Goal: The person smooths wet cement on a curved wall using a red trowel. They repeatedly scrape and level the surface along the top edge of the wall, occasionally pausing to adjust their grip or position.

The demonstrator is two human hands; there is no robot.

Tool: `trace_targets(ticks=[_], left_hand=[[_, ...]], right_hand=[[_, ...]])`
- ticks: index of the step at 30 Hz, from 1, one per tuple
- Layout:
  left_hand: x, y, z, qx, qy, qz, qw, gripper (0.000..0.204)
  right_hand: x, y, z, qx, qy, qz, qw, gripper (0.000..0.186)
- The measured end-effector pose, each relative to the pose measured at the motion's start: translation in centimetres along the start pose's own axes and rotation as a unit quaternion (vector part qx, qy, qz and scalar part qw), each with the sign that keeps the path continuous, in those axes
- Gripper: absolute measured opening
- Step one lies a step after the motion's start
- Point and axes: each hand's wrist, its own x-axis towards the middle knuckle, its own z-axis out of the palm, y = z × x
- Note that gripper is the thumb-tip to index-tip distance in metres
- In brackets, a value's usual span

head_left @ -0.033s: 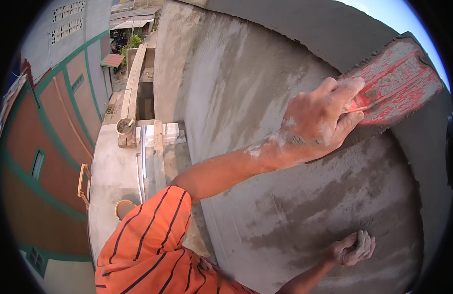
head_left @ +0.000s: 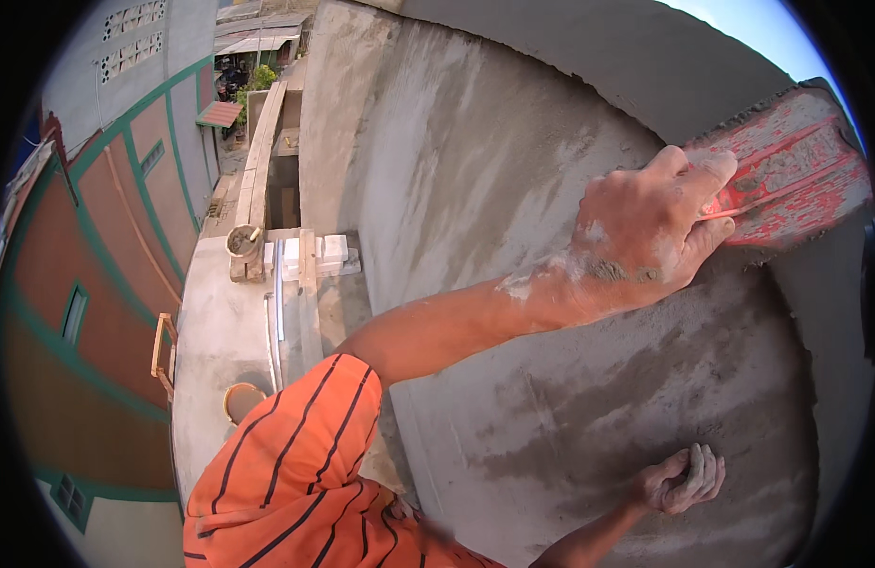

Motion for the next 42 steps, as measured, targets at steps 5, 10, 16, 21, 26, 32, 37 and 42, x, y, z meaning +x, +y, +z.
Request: trace_targets(ticks=[5, 10, 16, 21, 26, 32, 37, 42], left_hand=[[1.2, 1.5, 5.9, 0.009, -0.005, 0.022, 1.000, 0.047], [1.5, -2.4, 6.7, 0.031, 0.022, 0.006, 0.999, 0.046], [5.7, -17.0, 3.0, 0.047, -0.005, -0.169, 0.984, 0.060], [12.8, -33.7, 0.1, 0.120, -0.002, -0.256, 0.959, 0.061], [15.3, -32.1, -0.9, 0.038, -0.021, -0.254, 0.966, 0.040], [6.1, -11.2, 3.7, -0.008, -0.058, -0.038, 0.998, 0.033], [1.5, -3.1, 7.2, 0.000, -0.065, 0.109, 0.992, 0.055], [5.2, -12.9, 4.7, 0.036, 0.002, 0.019, 0.999, 0.042]], right_hand=[[-0.7, 0.6, -0.6, -0.022, -0.037, 0.001, 0.999, 0.010], [-0.9, 0.7, -1.3, 0.015, -0.032, 0.025, 0.999, 0.010], [-0.7, 0.2, -1.0, -0.043, -0.047, 0.030, 0.998, 0.009], [0.7, -1.3, 0.3, -0.095, -0.061, 0.011, 0.993, 0.011], [0.5, -1.3, 0.8, -0.093, -0.046, 0.018, 0.994, 0.013], [0.5, -1.3, 1.9, -0.137, -0.055, 0.032, 0.989, 0.017], [0.2, -1.1, 1.0, -0.059, 0.017, 0.133, 0.989, 0.015], [0.1, -1.4, 1.0, -0.151, -0.028, 0.080, 0.985, 0.014]])
